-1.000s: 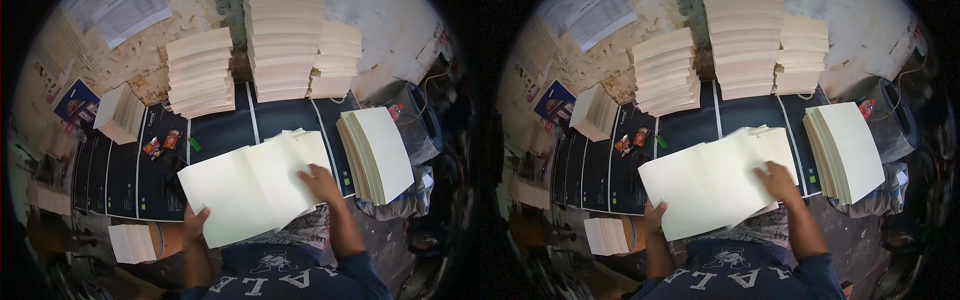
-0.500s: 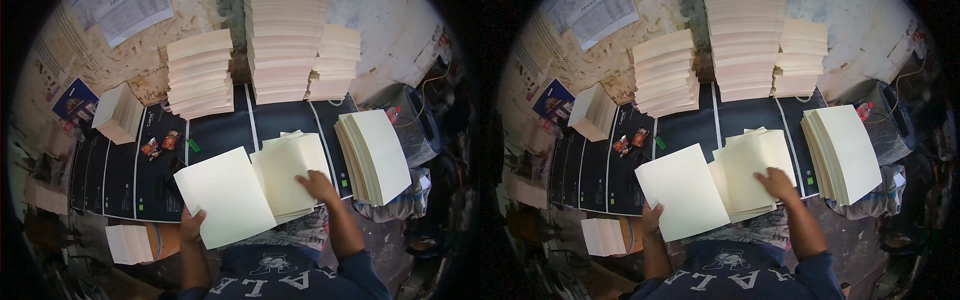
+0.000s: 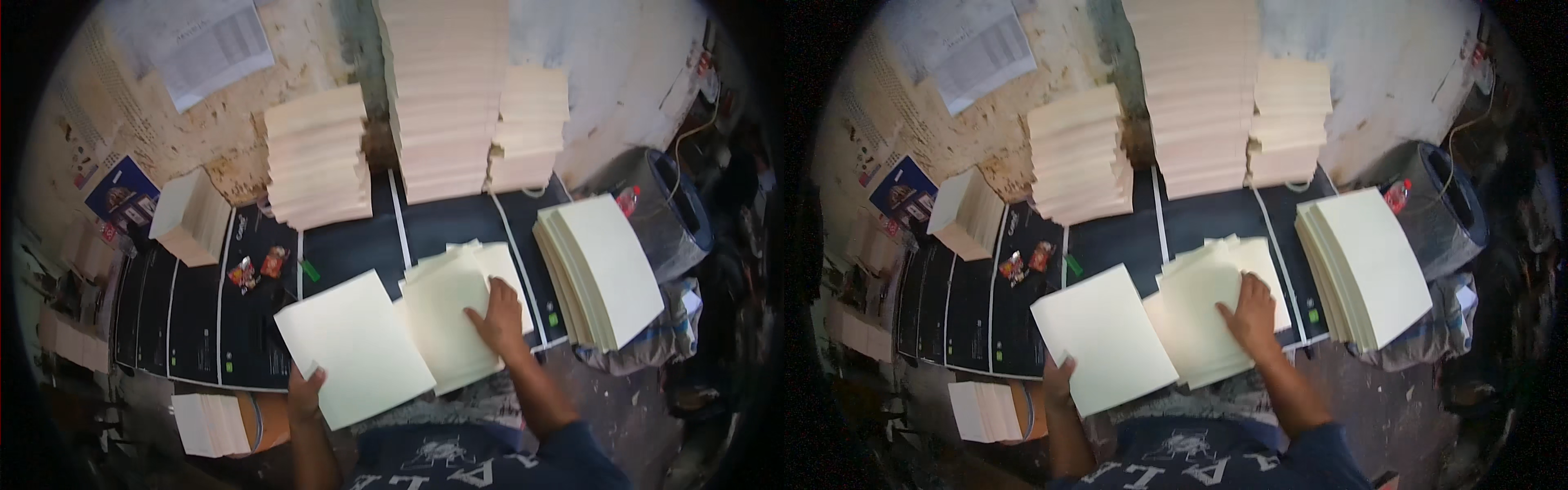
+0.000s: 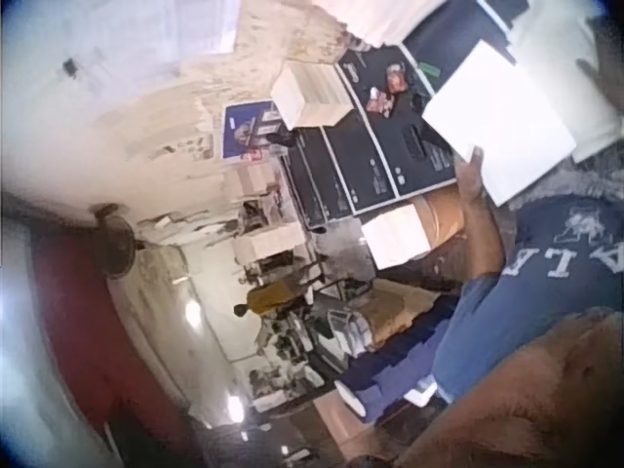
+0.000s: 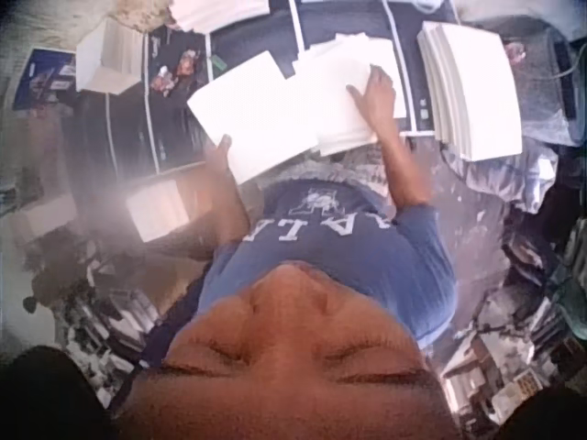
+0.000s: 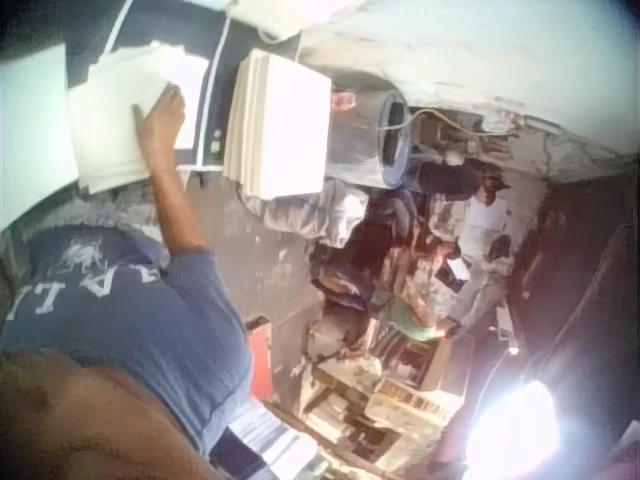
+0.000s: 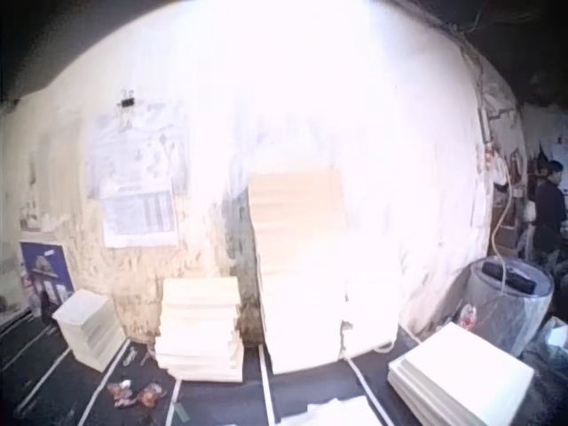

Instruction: The person picks up groups of paper from a pile, fans them out to check alignment, and stacks them together on the table before folding a small stack and placing it onto another pile.

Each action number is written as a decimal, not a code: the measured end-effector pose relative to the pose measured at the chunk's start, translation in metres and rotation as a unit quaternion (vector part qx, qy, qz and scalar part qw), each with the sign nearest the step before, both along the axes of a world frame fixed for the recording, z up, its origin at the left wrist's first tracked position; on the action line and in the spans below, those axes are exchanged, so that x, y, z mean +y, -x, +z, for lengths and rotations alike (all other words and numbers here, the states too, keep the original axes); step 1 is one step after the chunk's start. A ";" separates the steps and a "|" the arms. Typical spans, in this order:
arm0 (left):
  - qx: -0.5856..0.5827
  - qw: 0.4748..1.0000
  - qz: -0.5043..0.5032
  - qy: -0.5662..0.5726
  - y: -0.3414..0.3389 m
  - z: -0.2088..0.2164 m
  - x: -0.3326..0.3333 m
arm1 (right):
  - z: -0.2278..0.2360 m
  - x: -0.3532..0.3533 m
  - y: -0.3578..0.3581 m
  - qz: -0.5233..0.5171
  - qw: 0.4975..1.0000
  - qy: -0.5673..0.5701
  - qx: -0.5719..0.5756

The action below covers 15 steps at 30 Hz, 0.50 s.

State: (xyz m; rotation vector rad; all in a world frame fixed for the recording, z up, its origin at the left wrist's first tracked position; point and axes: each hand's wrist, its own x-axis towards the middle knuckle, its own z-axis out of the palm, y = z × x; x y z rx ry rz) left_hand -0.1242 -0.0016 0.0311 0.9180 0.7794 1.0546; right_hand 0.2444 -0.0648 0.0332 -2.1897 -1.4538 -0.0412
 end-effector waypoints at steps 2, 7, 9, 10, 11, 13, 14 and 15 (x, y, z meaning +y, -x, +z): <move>0.000 1.000 -0.006 -0.002 -0.007 0.012 -0.006 | 0.068 -0.012 0.040 0.168 0.937 -0.055 0.301; -0.042 0.999 -0.030 0.007 -0.012 0.017 -0.008 | 0.193 -0.048 0.104 0.700 0.469 0.001 0.538; -0.032 0.999 -0.036 0.003 -0.014 0.012 -0.009 | 0.205 -0.046 0.114 0.773 0.388 -0.050 0.499; -0.031 0.999 -0.041 0.000 -0.016 0.011 -0.008 | 0.208 -0.049 0.117 0.793 0.367 -0.064 0.482; -0.027 0.999 -0.042 -0.003 -0.018 0.011 -0.006 | 0.209 -0.052 0.116 0.809 0.354 -0.080 0.463; -0.020 0.999 -0.045 -0.003 -0.021 0.010 -0.005 | 0.207 -0.056 0.119 0.811 0.367 -0.105 0.442; -0.028 0.999 -0.038 -0.012 -0.024 0.002 -0.004 | 0.203 -0.059 0.115 0.797 0.401 -0.115 0.438; 0.002 0.999 -0.020 -0.035 -0.009 0.000 -0.009 | 0.193 -0.058 0.110 0.731 0.479 -0.118 0.472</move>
